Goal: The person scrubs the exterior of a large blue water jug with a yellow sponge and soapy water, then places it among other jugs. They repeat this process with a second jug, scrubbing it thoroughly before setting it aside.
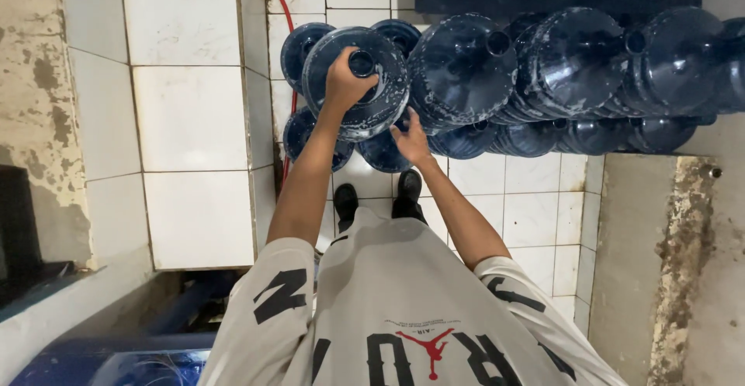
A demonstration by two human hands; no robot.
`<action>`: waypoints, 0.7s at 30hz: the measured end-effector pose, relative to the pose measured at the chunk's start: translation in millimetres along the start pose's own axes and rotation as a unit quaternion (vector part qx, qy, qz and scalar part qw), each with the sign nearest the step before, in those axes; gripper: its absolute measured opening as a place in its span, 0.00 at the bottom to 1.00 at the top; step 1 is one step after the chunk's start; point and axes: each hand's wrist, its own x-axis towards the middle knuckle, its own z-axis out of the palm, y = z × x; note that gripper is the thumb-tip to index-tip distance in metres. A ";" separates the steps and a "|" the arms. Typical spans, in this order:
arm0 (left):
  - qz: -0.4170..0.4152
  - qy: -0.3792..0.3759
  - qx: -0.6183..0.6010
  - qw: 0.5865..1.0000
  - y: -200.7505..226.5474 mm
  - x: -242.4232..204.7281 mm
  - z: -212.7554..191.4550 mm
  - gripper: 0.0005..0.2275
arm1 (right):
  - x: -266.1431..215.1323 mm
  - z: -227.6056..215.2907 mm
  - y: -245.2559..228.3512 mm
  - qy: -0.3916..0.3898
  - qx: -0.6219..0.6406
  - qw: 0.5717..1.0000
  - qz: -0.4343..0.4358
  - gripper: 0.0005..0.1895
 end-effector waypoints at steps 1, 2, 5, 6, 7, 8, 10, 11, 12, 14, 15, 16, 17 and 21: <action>-0.010 -0.007 -0.004 1.000 2.9 -0.7 -0.5 0.29 | -1.8 -1.5 2.9 0.005 -0.002 1.000 0.002 0.44; -0.013 0.000 0.008 1.000 7.2 -1.4 -1.0 0.32 | -2.8 -3.2 3.6 0.007 -0.005 1.000 0.002 0.43; -0.015 0.036 0.046 0.998 23.3 -10.6 -7.5 0.39 | -12.5 -11.2 -0.7 -0.003 0.006 1.000 -0.022 0.38; -0.008 0.058 0.057 0.997 29.6 -18.5 -10.8 0.41 | -16.2 -14.8 -8.8 -0.006 0.023 0.999 -0.033 0.36; -0.002 0.080 0.068 0.994 35.6 -28.2 -15.1 0.42 | -21.3 -19.4 -18.4 -0.009 0.040 0.998 -0.044 0.34; -0.008 0.088 0.043 0.995 40.9 -44.2 -19.6 0.41 | -28.5 -25.5 -28.2 -0.017 0.054 0.997 -0.054 0.31; -0.022 0.114 -0.007 0.993 51.1 -81.0 -27.5 0.40 | -39.8 -39.1 -54.7 -0.070 0.141 0.986 -0.049 0.27; -0.037 0.123 -0.019 0.992 55.4 -100.8 -31.3 0.38 | -45.7 -45.7 -69.9 -0.100 0.182 0.977 -0.046 0.25; -0.059 0.142 -0.033 0.988 59.3 -124.8 -33.2 0.37 | -50.6 -52.1 -85.5 -0.128 0.183 0.973 -0.057 0.24; -0.096 0.193 -0.049 0.975 64.6 -170.6 -35.3 0.34 | -59.8 -57.3 -114.8 -0.193 0.180 0.961 -0.080 0.21; -0.113 0.224 -0.051 0.967 67.5 -194.2 -36.1 0.32 | -64.8 -57.5 -127.1 -0.229 0.174 0.953 -0.097 0.21; -0.130 0.260 -0.053 0.955 73.2 -218.7 -36.2 0.30 | -69.7 -55.4 -139.9 -0.270 0.168 0.941 -0.115 0.21; -0.134 0.303 -0.067 0.941 81.5 -244.6 -34.3 0.28 | -76.2 -52.2 -150.4 -0.311 0.162 0.927 -0.131 0.21; -0.153 0.449 -0.098 0.875 122.4 -347.5 -15.5 0.22 | -117.3 -42.7 -161.5 -0.476 0.104 0.855 -0.177 0.21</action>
